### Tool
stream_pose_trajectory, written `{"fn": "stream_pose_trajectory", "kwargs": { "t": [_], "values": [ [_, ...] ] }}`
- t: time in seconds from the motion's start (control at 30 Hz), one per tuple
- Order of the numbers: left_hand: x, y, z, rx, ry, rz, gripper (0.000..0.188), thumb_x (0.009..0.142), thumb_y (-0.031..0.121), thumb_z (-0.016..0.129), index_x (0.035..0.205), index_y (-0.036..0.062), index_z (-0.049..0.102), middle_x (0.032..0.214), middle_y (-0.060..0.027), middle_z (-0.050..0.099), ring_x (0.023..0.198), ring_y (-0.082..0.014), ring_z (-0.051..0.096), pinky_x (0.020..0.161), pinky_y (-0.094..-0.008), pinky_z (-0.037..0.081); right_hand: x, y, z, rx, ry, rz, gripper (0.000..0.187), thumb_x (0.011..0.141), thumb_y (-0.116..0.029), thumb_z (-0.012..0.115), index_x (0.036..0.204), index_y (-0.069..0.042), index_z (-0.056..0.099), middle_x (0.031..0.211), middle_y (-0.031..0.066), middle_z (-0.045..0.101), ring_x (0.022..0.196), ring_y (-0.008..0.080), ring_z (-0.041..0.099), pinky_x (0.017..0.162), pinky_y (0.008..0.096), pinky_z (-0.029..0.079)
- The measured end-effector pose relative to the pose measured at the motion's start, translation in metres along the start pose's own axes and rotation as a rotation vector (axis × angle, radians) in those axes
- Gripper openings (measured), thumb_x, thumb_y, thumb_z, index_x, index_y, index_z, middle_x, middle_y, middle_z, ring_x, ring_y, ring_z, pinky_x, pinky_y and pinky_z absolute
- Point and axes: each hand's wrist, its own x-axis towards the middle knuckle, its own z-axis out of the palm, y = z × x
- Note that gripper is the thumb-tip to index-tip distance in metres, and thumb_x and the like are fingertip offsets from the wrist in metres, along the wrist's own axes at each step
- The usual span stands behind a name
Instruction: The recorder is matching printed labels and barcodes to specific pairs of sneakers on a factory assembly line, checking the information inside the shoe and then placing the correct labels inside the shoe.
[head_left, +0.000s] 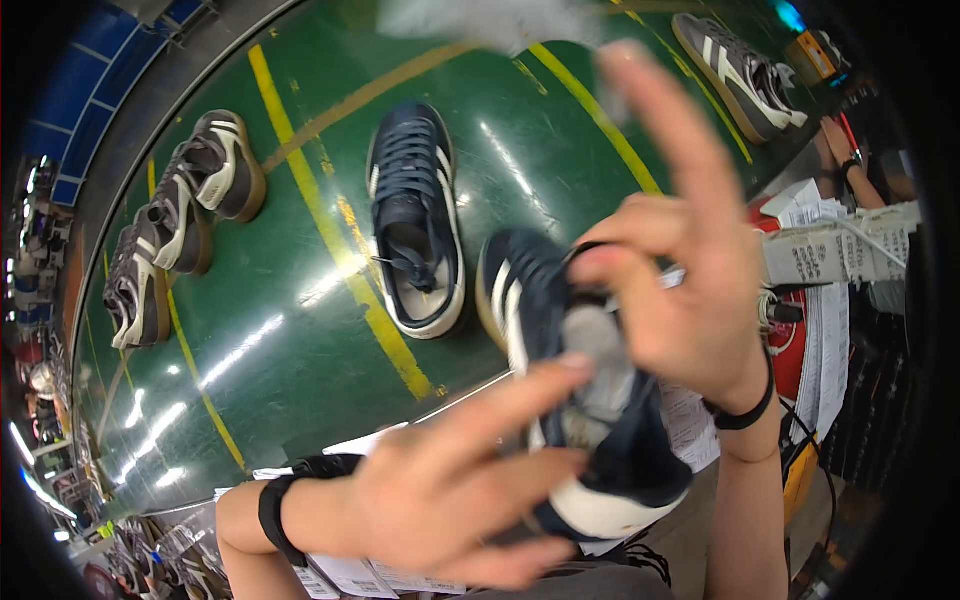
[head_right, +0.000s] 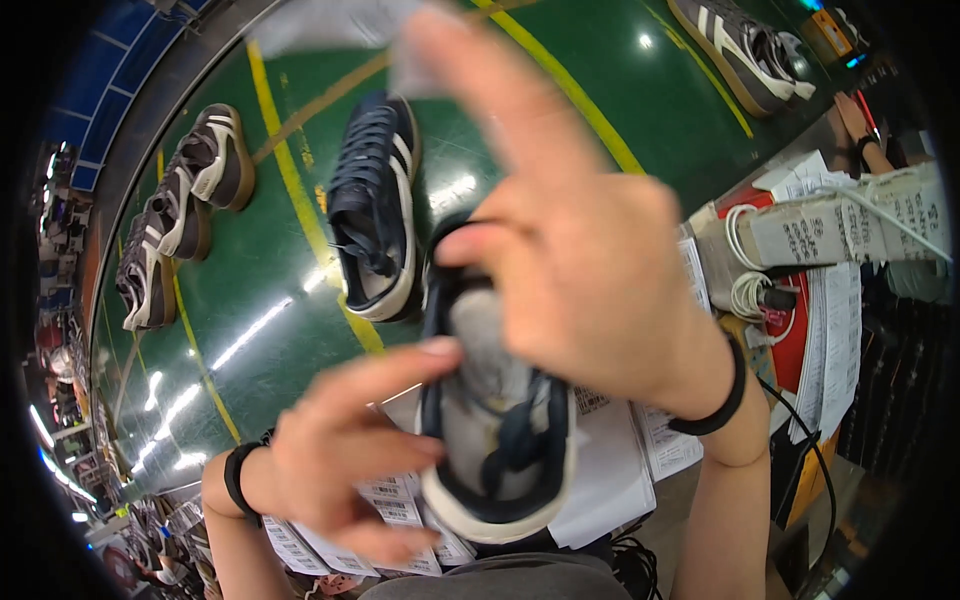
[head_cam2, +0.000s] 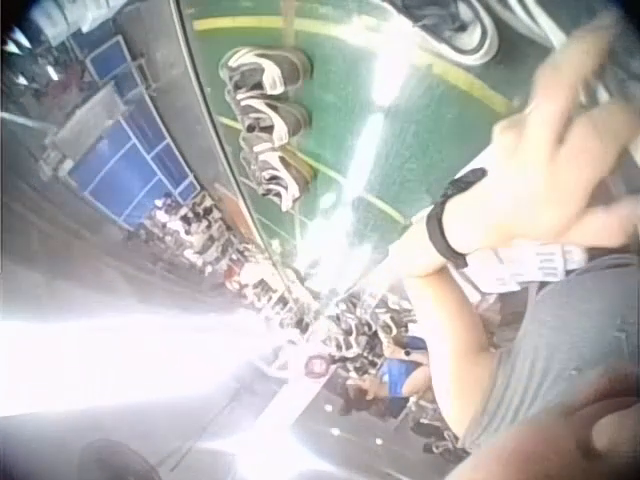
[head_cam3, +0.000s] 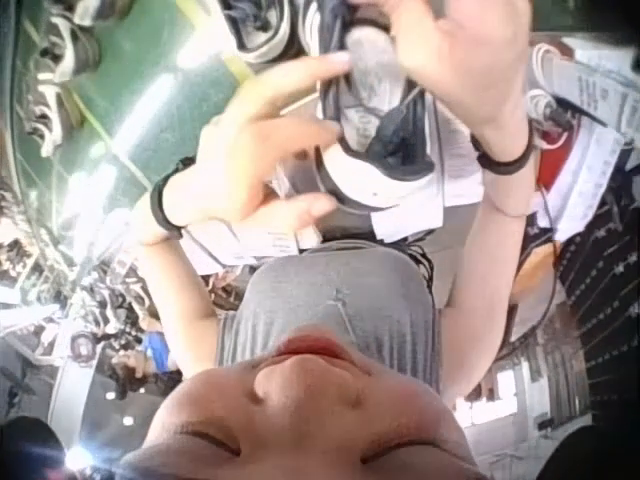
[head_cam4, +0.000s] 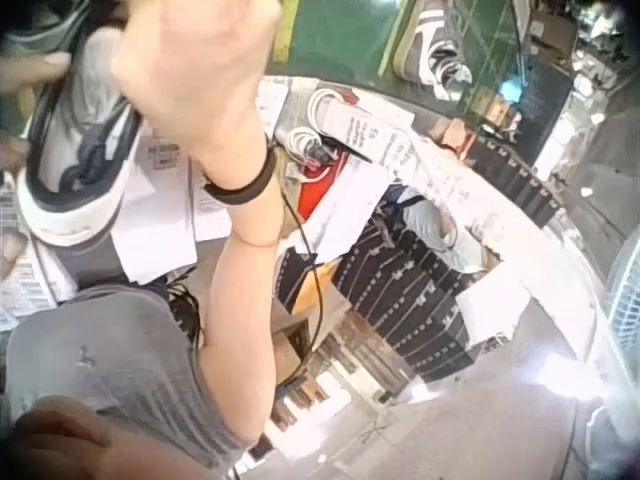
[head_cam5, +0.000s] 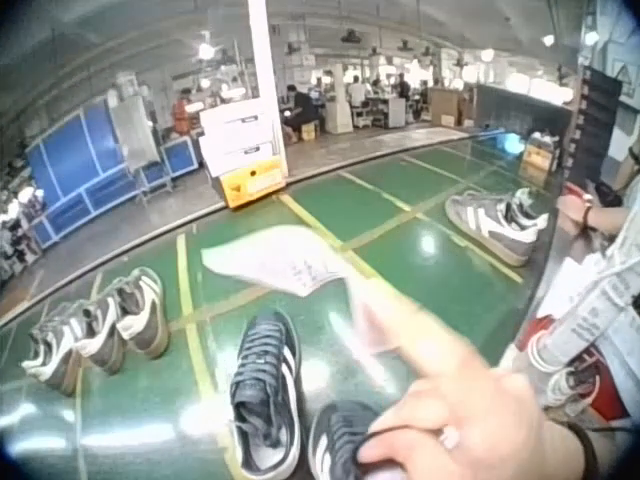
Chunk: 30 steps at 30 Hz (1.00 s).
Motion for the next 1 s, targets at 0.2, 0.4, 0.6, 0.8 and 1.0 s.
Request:
{"fn": "stream_pose_trajectory", "kwargs": {
  "t": [0.2, 0.4, 0.6, 0.8, 1.0],
  "values": [
    [-0.025, -0.103, -0.025, 0.669, -0.198, -0.224, 0.047, 0.068, 0.044, 0.083, 0.075, 0.0014, 0.063, 0.116, -0.0134, 0.063, 0.073, -0.0321, 0.068, 0.062, -0.0382, 0.055, 0.038, 0.033, 0.004, -0.425, 0.102, -0.051, 0.078, 0.08, 0.001, 0.066, 0.15, -0.006, 0.033, 0.151, 0.0205, 0.041, 0.125, 0.0352, 0.056, 0.104, 0.0404, 0.043],
    [-0.004, -0.018, -0.021, 0.421, -0.241, -0.242, 0.041, 0.064, 0.034, 0.082, 0.064, 0.0039, 0.055, 0.068, -0.0092, 0.058, 0.056, -0.0315, 0.061, 0.051, -0.0392, 0.048, 0.007, 0.021, 0.062, -0.311, -0.302, -0.162, 0.094, 0.074, 0.0, 0.072, 0.151, 0.006, 0.02, 0.136, 0.0258, 0.053, 0.117, 0.0367, 0.059, 0.101, 0.042, 0.045],
    [-0.007, 0.056, -0.028, 0.226, -0.375, -0.301, 0.037, 0.065, 0.035, 0.083, 0.062, 0.0074, 0.057, 0.08, -0.0051, 0.069, 0.044, -0.0188, 0.058, 0.039, -0.0272, 0.046, -0.019, -0.01, 0.048, 0.091, -0.232, -0.02, 0.075, 0.072, 0.016, 0.06, 0.142, 0.008, 0.035, 0.106, 0.021, 0.071, 0.071, 0.0186, 0.071, 0.072, 0.0256, 0.054],
    [0.002, 0.045, -0.028, 0.106, -0.255, -0.356, 0.037, 0.062, 0.031, 0.085, 0.06, 0.0066, 0.056, 0.067, -0.0068, 0.066, 0.044, -0.0174, 0.058, 0.039, -0.0259, 0.045, 0.01, -0.001, 0.045, 0.379, -0.37, 0.488, 0.076, 0.08, 0.01, 0.063, 0.148, 0.0, 0.03, 0.065, 0.0051, 0.066, 0.063, 0.0049, 0.06, 0.064, 0.0176, 0.045],
    [0.004, 0.041, -0.026, 0.245, -0.249, -0.164, 0.03, 0.067, 0.026, 0.082, 0.072, 0.0057, 0.059, 0.085, -0.0079, 0.067, 0.054, -0.0207, 0.061, 0.046, -0.0304, 0.047, 0.013, -0.009, 0.033, 0.256, -0.341, 0.396, 0.089, 0.083, -0.007, 0.073, 0.154, -0.003, 0.021, 0.115, 0.0136, 0.067, 0.089, 0.0134, 0.068, 0.079, 0.025, 0.051]
  ]
}}
